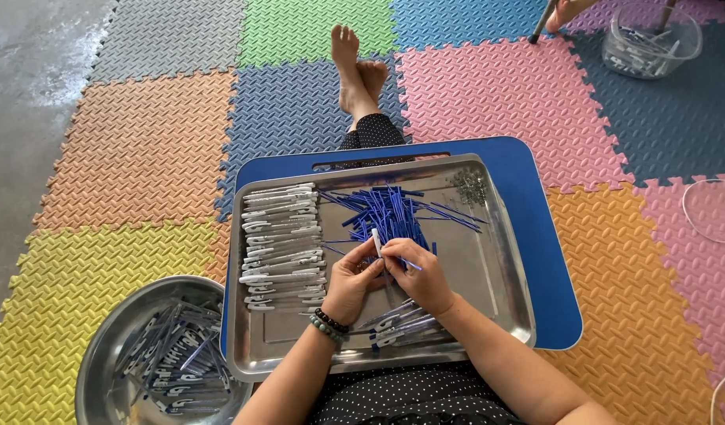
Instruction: Assembling pens by inserting ink refills into pen bodies on a metal tray.
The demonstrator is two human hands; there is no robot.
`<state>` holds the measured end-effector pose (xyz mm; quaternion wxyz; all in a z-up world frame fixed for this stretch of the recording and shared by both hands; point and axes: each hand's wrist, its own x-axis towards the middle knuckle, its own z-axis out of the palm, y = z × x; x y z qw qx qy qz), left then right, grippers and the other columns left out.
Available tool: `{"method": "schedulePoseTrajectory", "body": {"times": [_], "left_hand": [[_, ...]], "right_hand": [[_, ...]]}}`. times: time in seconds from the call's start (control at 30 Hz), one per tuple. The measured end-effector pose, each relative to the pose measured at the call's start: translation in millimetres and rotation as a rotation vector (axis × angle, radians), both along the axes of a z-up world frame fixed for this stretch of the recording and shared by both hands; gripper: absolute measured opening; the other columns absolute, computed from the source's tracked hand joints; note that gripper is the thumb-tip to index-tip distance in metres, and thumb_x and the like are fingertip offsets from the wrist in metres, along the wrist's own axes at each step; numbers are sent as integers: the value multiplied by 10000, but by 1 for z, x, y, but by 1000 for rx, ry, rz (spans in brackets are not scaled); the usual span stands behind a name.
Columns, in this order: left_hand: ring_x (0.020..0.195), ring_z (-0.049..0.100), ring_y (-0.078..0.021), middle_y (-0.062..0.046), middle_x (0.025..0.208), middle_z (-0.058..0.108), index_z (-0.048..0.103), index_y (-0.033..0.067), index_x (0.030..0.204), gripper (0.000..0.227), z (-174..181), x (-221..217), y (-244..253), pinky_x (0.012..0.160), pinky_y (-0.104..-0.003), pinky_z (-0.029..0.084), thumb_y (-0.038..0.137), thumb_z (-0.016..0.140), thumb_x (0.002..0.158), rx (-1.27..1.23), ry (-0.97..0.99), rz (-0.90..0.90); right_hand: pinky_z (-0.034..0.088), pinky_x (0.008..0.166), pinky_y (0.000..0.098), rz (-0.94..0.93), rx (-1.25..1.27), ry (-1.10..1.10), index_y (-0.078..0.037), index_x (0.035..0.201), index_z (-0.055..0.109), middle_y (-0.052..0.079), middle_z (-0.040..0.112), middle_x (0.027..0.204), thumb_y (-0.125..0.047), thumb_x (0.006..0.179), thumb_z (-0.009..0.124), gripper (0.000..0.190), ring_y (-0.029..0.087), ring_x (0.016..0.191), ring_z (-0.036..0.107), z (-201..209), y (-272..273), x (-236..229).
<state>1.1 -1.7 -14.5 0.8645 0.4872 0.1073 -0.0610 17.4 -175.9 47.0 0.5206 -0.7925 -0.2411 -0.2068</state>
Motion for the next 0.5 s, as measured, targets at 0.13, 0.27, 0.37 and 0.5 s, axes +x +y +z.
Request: {"method": "schedulePoseTrajectory", "body": {"times": [0.13,0.27,0.37,0.5], "left_hand": [[1019,844,-327,-185,1289,787,658,7,1558,576,5,-1,-1,819,-568,745,-43,798,1002,-41,5,-9],[1039,842,-410,-246,1361,768,645,6,1563,544,17,0,5,819,-592,736,-44,744,1031,-135,-2,-22],[1043,838,-438,-273,1392,755,638,10,1568,539,15,2,9,817,-595,733,-47,721,1039,-177,-9,-41],[1003,844,-447,-278,1379,766,651,-12,1545,522,14,-1,9,791,-586,735,-71,722,1030,-196,13,-110]], "right_hand": [[681,829,317,11,33,18,-177,1065,872,-7,864,997,-31,942,866,191,196,914,830,7,-3,2],[636,798,449,-35,136,397,-68,1531,605,153,833,1099,-139,1032,733,519,297,920,772,9,-15,7],[607,779,541,-43,-55,450,-57,1674,519,206,806,958,-190,992,715,722,400,853,763,0,-24,12],[594,732,492,-108,-131,417,-127,1652,601,114,758,803,-390,1040,751,683,324,749,730,-1,-23,13]]}}
